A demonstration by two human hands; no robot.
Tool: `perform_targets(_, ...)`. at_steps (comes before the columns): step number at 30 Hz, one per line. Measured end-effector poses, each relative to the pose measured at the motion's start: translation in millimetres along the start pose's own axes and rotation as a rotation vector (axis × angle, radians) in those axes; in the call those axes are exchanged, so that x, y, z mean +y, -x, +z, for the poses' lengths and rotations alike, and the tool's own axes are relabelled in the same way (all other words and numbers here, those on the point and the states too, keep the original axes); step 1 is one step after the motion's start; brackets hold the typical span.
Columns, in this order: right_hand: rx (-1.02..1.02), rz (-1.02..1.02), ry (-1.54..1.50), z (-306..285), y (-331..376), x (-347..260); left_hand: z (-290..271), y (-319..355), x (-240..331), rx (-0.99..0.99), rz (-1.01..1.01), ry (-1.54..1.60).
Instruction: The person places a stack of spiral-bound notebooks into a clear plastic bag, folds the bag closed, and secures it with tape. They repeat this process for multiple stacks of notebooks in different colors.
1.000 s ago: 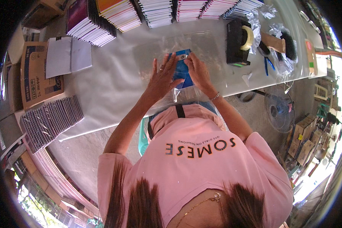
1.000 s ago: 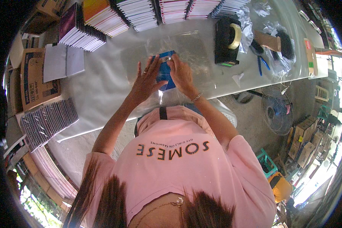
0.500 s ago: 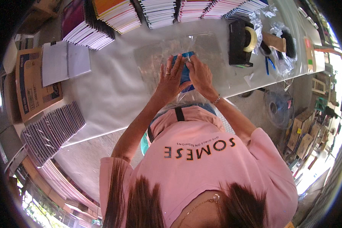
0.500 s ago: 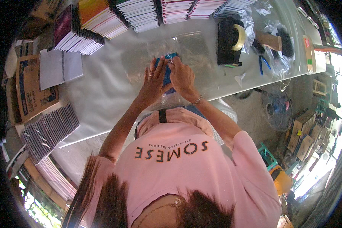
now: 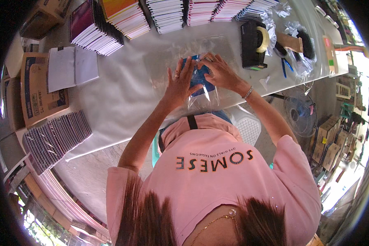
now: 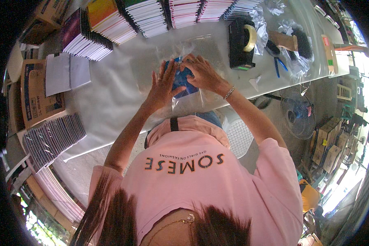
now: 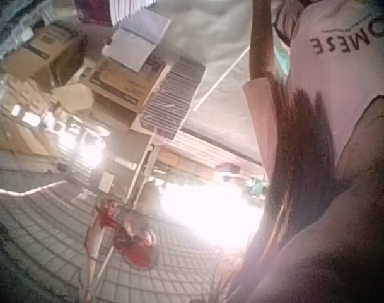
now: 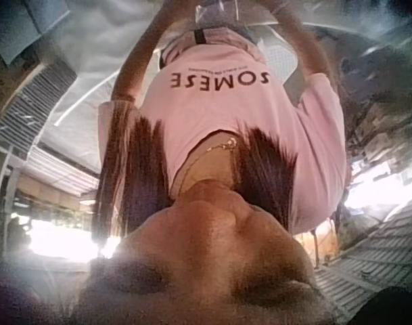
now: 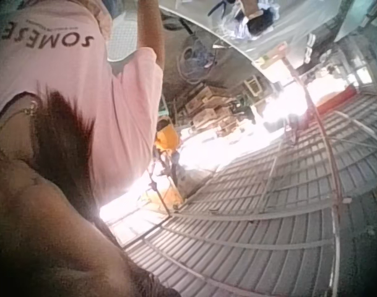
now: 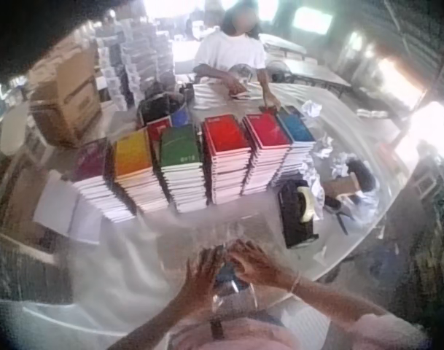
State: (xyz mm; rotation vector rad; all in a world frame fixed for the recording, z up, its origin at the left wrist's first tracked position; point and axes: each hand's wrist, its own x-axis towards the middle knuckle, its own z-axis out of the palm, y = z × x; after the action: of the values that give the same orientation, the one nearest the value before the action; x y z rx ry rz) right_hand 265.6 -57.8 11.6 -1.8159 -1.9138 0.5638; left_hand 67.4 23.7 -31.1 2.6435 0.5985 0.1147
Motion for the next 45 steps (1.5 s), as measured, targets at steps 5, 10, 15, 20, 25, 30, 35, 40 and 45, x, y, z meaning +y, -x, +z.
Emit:
perform_targets(5,0.007,0.087,0.071,8.5,4.0,-8.3,-0.7,-0.5,-4.7,0.061,0.031,0.153)
perform_targets(10,-0.067,0.214,0.17,14.7,4.0,-21.6,-9.7,1.4,-14.2,0.249,-0.005,0.767)
perform_targets(15,-0.03,0.252,0.172,25.3,-2.1,-22.6,-7.5,3.9,-11.2,0.239,-0.279,0.331)
perform_targets(20,-0.095,0.274,0.121,11.8,-3.2,-29.1,-17.6,7.5,-2.6,0.242,-0.386,0.283)
perform_targets(25,0.732,0.32,0.282,-7.7,45.0,63.3,-15.7,9.0,-3.9,0.251,-0.399,0.272)
perform_targets(30,0.741,1.032,-0.7,-67.6,134.2,124.6,-13.2,7.7,-2.3,0.244,-0.392,0.302)
perform_targets(35,0.651,0.967,-0.747,-73.8,121.7,111.5,-12.9,8.5,-1.5,0.254,-0.395,0.311)
perform_targets(40,0.7,1.003,-0.795,-73.5,115.4,112.8,-10.3,7.7,-1.6,0.259,-0.401,0.322)
perform_targets(45,0.823,0.818,-0.973,-57.4,124.7,92.7,-5.7,9.7,-5.3,0.26,-0.402,0.301)
